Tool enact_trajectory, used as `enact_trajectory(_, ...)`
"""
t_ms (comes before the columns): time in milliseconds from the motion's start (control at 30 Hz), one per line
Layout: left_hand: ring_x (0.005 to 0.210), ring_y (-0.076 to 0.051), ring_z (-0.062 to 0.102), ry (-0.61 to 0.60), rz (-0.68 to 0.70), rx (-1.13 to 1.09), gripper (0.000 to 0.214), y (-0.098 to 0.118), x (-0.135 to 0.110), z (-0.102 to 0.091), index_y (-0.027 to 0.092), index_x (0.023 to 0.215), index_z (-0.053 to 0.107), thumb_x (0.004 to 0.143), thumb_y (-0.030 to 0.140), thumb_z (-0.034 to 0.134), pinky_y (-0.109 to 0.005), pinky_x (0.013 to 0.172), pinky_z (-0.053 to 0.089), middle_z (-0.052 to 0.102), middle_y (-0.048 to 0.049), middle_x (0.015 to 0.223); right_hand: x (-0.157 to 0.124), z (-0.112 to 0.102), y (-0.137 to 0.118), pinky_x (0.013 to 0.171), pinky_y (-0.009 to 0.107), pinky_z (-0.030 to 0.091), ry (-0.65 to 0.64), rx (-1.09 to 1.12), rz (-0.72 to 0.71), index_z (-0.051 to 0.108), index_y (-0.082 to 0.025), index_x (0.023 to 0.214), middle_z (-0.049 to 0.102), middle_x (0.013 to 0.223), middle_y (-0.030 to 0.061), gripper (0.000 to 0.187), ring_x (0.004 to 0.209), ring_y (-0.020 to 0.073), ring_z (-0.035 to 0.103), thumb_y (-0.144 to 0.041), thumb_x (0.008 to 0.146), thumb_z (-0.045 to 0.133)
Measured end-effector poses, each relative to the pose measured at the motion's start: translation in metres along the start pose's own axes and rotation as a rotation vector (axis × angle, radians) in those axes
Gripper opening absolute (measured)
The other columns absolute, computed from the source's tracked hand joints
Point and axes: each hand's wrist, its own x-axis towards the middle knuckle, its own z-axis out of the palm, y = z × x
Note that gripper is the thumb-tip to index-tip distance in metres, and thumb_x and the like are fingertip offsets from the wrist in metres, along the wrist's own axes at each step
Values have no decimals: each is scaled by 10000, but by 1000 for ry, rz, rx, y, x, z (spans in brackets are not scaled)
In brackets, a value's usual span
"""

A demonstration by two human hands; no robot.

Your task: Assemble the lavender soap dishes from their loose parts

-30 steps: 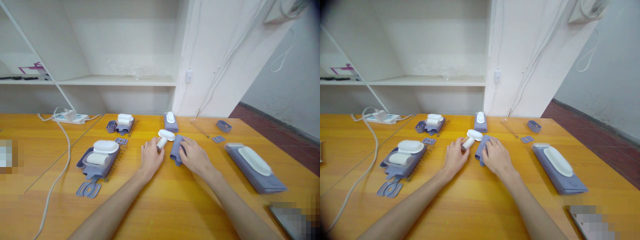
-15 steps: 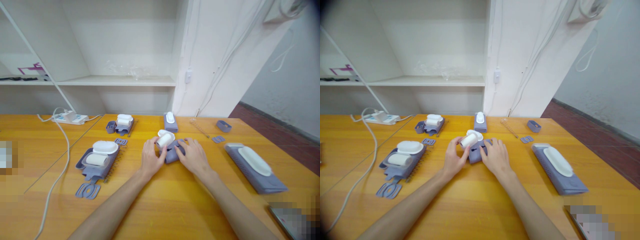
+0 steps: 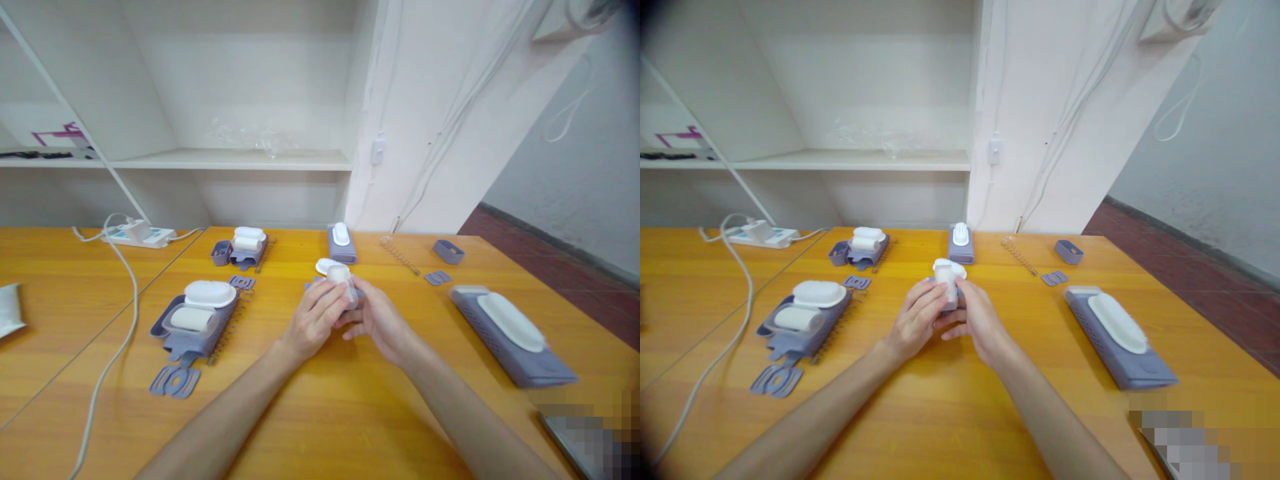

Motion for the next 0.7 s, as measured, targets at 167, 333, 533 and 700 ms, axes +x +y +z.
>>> enact_trajectory(167,1227,-199,468,-50,113,79,341,-1,3,-7,185,1229,476,889,157,463,-475,1045,375,592,-108,1219,4,-3,5,393,211,459,-20,117,2,564,-189,942,593,662,-18,288,528,121,581,-442,846,466)
enact_trajectory(333,1202,-184,483,-43,137,141,349,-1,1,-7,242,1210,480,872,160,494,-451,1043,383,591,-72,1203,8,-8,6,368,178,407,24,166,-52,563,-179,896,589,643,-19,220,489,100,547,-380,811,537)
enact_trajectory(533,1163,-246,478,23,-209,179,480,-4,1,3,181,1296,383,837,115,508,-448,982,420,547,-135,1150,14,-22,-4,387,171,414,327,17,-223,523,-184,990,659,724,21,336,560,125,588,-347,726,651)
enact_trajectory(700,1190,-250,441,-129,-333,92,457,-6,7,5,180,1308,351,865,116,446,-444,1003,389,475,-151,1243,23,-45,-7,359,183,404,571,-117,-326,436,-195,1153,643,636,-4,499,506,144,589,-347,723,639)
